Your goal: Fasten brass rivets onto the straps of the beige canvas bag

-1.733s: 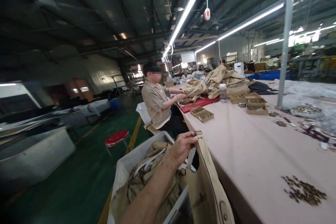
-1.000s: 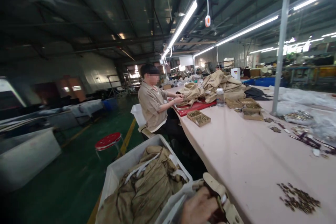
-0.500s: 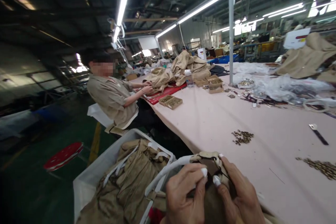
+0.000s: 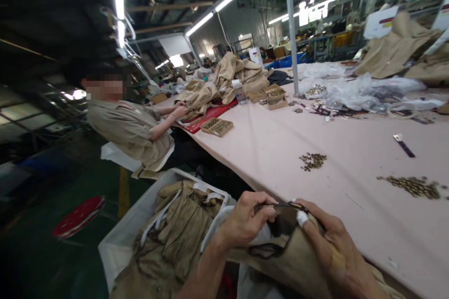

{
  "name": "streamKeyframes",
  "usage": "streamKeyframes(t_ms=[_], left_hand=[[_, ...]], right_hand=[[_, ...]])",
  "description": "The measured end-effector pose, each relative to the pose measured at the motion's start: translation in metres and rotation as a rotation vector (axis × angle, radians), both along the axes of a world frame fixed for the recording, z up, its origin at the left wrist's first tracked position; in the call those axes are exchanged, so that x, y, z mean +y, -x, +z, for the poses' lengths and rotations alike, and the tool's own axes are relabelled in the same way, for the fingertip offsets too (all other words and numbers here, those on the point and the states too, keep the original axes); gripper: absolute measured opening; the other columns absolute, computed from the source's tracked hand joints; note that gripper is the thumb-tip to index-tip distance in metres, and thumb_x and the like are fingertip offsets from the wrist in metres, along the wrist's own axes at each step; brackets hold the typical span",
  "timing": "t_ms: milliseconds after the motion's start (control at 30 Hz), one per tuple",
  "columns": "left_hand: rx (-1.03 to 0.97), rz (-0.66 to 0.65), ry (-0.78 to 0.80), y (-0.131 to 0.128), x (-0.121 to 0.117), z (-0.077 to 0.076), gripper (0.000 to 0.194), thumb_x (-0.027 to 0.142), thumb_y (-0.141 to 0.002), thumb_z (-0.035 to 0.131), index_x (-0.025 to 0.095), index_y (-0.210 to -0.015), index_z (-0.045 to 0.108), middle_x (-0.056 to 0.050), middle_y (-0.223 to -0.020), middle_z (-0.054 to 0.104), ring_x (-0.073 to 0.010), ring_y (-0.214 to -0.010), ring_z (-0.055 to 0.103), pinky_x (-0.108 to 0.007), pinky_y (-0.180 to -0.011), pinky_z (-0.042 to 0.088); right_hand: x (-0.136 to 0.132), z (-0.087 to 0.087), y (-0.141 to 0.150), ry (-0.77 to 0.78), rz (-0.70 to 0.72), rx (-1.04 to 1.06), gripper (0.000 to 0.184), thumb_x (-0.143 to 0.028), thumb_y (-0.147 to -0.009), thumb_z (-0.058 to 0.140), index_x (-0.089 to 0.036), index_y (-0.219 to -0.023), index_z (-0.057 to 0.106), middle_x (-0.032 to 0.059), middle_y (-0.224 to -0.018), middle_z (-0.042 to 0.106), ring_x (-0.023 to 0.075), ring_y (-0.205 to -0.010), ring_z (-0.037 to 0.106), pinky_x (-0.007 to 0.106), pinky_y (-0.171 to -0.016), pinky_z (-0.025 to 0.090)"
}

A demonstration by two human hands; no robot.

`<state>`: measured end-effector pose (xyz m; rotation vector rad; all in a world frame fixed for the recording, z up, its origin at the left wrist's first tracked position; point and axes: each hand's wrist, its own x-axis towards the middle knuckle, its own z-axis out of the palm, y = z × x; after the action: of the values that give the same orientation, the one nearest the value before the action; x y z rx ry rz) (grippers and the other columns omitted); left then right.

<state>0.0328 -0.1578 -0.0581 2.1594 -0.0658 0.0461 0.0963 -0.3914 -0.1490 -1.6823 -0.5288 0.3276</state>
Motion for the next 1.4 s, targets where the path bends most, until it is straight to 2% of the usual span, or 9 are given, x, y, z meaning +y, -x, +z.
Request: streamKeyframes(t_ms=[133, 233, 367, 500, 633, 800, 967, 1133, 1400], left_hand=[[0.404, -0.179, 0.345, -0.016, 0.013, -0.019, 0.034, 0.043, -0.088, 0.074, 0.01, -0.095, 0.076, -0.004, -0.067, 0.07, -0.0095, -0.048, 0.05, -0.021, -0.048, 0.037], [0.5, -0.216, 0.56, -0.027, 0.016, -0.043, 0.044, 0.051, -0.079, 0.083, 0.009, -0.091, 0.076, -0.004, -0.065, 0.068, -0.0069, -0.045, 0.047, -0.019, -0.045, 0.035], [0.552, -0.206, 0.741, -0.037, 0.012, -0.073, 0.046, 0.048, -0.07, 0.09, 0.007, -0.086, 0.076, -0.004, -0.063, 0.067, -0.0063, -0.043, 0.046, -0.019, -0.044, 0.032], [0.569, -0.163, 0.857, -0.042, 0.003, -0.091, 0.047, 0.043, -0.06, 0.096, 0.007, -0.083, 0.076, -0.002, -0.06, 0.064, -0.006, -0.043, 0.045, -0.02, -0.043, 0.028], [0.533, -0.09, 0.888, -0.046, -0.003, -0.099, 0.044, 0.04, -0.063, 0.095, 0.006, -0.082, 0.076, -0.002, -0.059, 0.062, -0.0046, -0.042, 0.041, -0.019, -0.042, 0.025], [0.468, -0.019, 0.894, -0.046, 0.0, -0.103, 0.042, 0.04, -0.066, 0.094, 0.006, -0.084, 0.076, -0.002, -0.059, 0.063, -0.0047, -0.041, 0.041, -0.019, -0.039, 0.024], [0.442, 0.019, 0.872, -0.041, 0.002, -0.11, 0.044, 0.043, -0.064, 0.095, 0.007, -0.081, 0.076, -0.003, -0.058, 0.063, -0.0047, -0.04, 0.041, -0.018, -0.039, 0.024], [0.397, 0.028, 0.852, -0.03, 0.005, -0.116, 0.045, 0.045, -0.067, 0.094, 0.007, -0.084, 0.077, -0.003, -0.059, 0.064, -0.0058, -0.044, 0.043, -0.019, -0.041, 0.025], [0.331, 0.084, 0.783, -0.018, 0.013, -0.113, 0.047, 0.049, -0.07, 0.091, 0.008, -0.088, 0.077, -0.003, -0.065, 0.066, -0.0086, -0.05, 0.049, -0.02, -0.047, 0.034]], right_hand=[[-0.016, -0.014, -0.012, -0.06, 0.198, 0.264, 0.05, -0.06, -0.098, 0.061, -0.02, -0.122, 0.079, 0.0108, -0.116, 0.078, 0.0338, -0.11, 0.069, 0.042, -0.097, 0.056], [-0.021, -0.024, -0.016, -0.181, 0.367, 0.482, 0.048, -0.058, -0.098, 0.062, -0.018, -0.119, 0.078, 0.0085, -0.1, 0.077, 0.0294, -0.095, 0.068, 0.038, -0.087, 0.054], [-0.022, -0.031, -0.02, -0.32, 0.389, 0.612, 0.043, -0.054, -0.095, 0.066, -0.016, -0.109, 0.078, 0.0065, -0.088, 0.073, 0.0252, -0.084, 0.064, 0.034, -0.077, 0.051], [-0.02, -0.043, -0.025, -0.289, 0.313, 0.673, 0.04, -0.055, -0.092, 0.067, -0.017, -0.101, 0.079, 0.0087, -0.089, 0.075, 0.0291, -0.088, 0.066, 0.038, -0.082, 0.053], [-0.019, -0.044, -0.035, -0.076, 0.106, 0.516, 0.045, -0.06, -0.092, 0.064, -0.018, -0.084, 0.075, 0.0077, -0.086, 0.073, 0.0285, -0.088, 0.065, 0.035, -0.08, 0.052], [-0.018, -0.023, -0.069, 0.2, 0.234, 0.163, 0.038, -0.052, -0.098, 0.056, -0.018, -0.09, 0.071, 0.0038, -0.084, 0.072, 0.0221, -0.078, 0.063, 0.029, -0.067, 0.047], [-0.018, -0.034, -0.143, 0.464, -0.081, -0.286, 0.029, -0.041, -0.091, 0.056, -0.019, -0.101, 0.073, 0.0059, -0.084, 0.074, 0.0224, -0.074, 0.066, 0.033, -0.07, 0.05], [-0.002, -0.054, -0.191, 0.555, -0.099, -0.378, 0.026, -0.03, -0.085, 0.057, -0.018, -0.099, 0.075, 0.0072, -0.087, 0.076, 0.0229, -0.076, 0.067, 0.033, -0.073, 0.05], [0.05, -0.06, -0.191, 0.634, -0.116, -0.431, 0.013, -0.023, -0.083, 0.065, -0.023, -0.087, 0.078, 0.0049, -0.087, 0.075, 0.0204, -0.081, 0.066, 0.027, -0.074, 0.045]])
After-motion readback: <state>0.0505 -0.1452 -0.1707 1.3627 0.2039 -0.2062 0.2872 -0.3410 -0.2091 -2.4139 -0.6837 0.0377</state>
